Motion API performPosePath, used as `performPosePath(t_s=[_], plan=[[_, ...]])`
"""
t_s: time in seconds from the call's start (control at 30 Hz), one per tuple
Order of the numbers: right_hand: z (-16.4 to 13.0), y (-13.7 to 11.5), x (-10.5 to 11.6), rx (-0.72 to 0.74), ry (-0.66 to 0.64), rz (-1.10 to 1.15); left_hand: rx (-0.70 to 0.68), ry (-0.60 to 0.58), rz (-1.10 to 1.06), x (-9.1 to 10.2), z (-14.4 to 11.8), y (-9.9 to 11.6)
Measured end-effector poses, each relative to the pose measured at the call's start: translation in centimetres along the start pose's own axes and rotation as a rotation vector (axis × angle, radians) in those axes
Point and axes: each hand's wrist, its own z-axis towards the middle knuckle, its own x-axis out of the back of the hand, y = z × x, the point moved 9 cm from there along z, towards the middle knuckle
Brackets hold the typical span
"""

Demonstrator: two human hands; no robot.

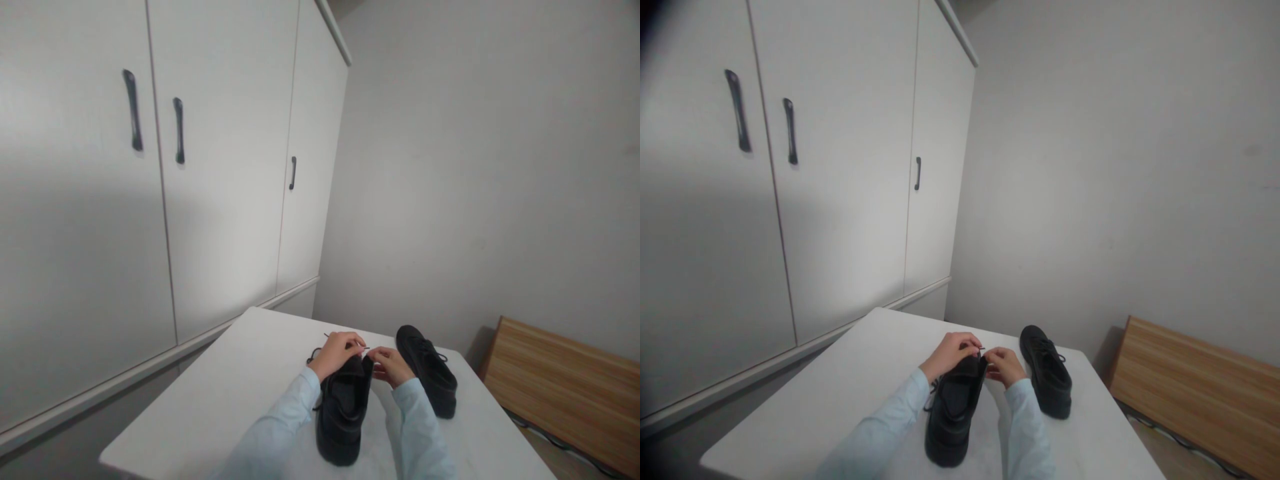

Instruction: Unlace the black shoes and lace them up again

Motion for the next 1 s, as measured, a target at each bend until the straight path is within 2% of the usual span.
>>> performPosePath(t_s=[0.23, 0.47, 0.77, 1.0], plan=[[0.2, 0.6, -0.4, -0.024, -0.071, 0.028, 0.037, -0.006, 0.209, -0.5, -0.3, -1.0], [0.3, 0.9, -0.4, -0.021, -0.090, 0.029, -0.048, 0.011, 0.376, -1.0, -0.7, -0.3], [0.2, 0.9, -0.7, -0.044, -0.129, 0.033, -0.100, 0.029, 0.428, -1.3, -0.9, -0.5], [-0.2, 0.4, -1.1, -0.015, -0.131, 0.015, -0.067, 0.035, 0.427, -1.4, -0.9, -1.0]])
